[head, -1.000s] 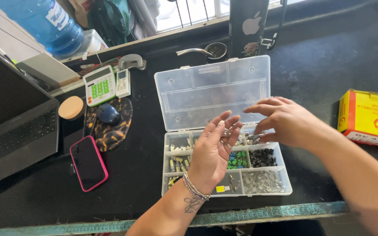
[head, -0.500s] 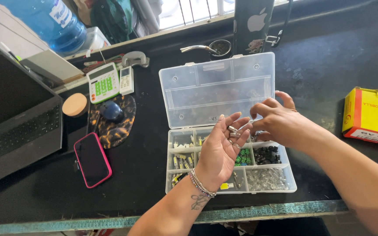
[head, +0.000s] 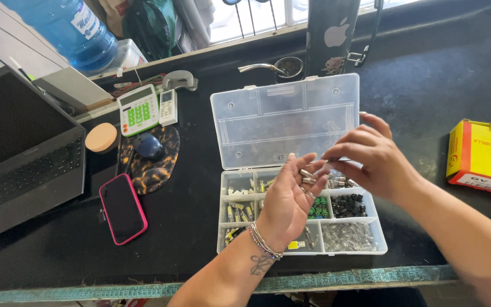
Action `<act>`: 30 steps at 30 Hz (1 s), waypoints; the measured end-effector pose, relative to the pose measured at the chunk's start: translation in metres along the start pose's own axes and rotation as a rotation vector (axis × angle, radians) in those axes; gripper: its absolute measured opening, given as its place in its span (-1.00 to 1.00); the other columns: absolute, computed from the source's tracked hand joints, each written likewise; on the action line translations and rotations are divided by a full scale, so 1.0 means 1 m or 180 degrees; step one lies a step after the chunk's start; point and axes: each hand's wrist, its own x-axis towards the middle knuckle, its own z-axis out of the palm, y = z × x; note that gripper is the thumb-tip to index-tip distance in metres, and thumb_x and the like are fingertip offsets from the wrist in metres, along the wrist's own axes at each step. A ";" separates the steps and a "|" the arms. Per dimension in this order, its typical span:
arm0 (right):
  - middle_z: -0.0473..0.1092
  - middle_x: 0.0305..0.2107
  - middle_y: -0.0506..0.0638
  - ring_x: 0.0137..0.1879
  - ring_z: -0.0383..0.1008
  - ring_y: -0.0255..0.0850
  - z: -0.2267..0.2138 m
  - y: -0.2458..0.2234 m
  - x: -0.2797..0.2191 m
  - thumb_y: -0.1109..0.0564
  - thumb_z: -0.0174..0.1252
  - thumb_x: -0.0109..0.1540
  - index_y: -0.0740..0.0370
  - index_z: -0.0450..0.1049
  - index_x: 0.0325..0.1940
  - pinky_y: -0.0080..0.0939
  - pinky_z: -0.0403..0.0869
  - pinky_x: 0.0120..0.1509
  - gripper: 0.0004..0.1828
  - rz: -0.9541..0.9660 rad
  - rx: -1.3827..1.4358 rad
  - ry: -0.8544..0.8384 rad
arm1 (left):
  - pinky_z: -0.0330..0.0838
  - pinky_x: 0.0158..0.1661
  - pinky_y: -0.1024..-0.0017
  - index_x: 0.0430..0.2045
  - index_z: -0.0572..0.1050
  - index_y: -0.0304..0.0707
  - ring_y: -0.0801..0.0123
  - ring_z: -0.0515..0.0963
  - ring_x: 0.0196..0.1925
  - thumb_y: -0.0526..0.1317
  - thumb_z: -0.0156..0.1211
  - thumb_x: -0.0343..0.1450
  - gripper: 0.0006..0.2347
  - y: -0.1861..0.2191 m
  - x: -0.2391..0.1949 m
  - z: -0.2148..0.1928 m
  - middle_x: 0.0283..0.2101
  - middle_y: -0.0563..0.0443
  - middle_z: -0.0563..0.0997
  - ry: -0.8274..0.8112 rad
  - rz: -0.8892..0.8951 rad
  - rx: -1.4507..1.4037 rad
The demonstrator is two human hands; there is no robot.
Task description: The person opens a compartmentalized plastic box and sorts small electronic components by type. They pick up groups of cylindrical and rectangular parts, separate them by color and shape, and place them into distinct piles on the table.
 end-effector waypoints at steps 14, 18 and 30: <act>0.45 -0.01 -0.20 0.18 0.37 -0.06 -0.026 0.029 0.001 -0.12 0.37 0.09 -0.24 0.69 -0.35 0.23 0.14 0.51 -0.92 -0.0076 -0.0251 -0.1337 | 0.51 0.17 0.47 0.09 0.41 -0.45 0.20 0.59 0.09 -0.47 -0.05 0.51 -0.74 0.015 -0.021 0.034 0.05 -0.23 0.55 0.0262 -0.0214 0.0592; 0.46 0.11 -0.19 0.28 0.34 -0.03 -0.023 0.027 0.003 -0.13 0.38 0.07 -0.28 0.78 -0.43 0.24 0.08 0.54 -0.91 0.0121 -0.0201 -0.1689 | 0.52 0.15 0.49 0.05 0.45 -0.47 0.26 0.59 0.05 -0.44 -0.01 0.51 -0.77 0.012 -0.020 0.031 0.04 -0.23 0.57 0.0170 -0.0158 0.0672; 0.45 -0.14 -0.38 0.24 0.41 -0.30 -0.006 0.004 0.000 -0.22 0.36 0.02 -0.42 0.63 -0.44 -0.10 0.25 0.55 -0.93 0.0594 -0.1379 -0.1914 | 0.51 0.19 0.39 0.12 0.40 -0.47 0.16 0.59 0.17 -0.34 0.01 0.54 -0.73 -0.003 -0.008 0.009 0.07 -0.21 0.53 -0.0031 0.0033 0.0426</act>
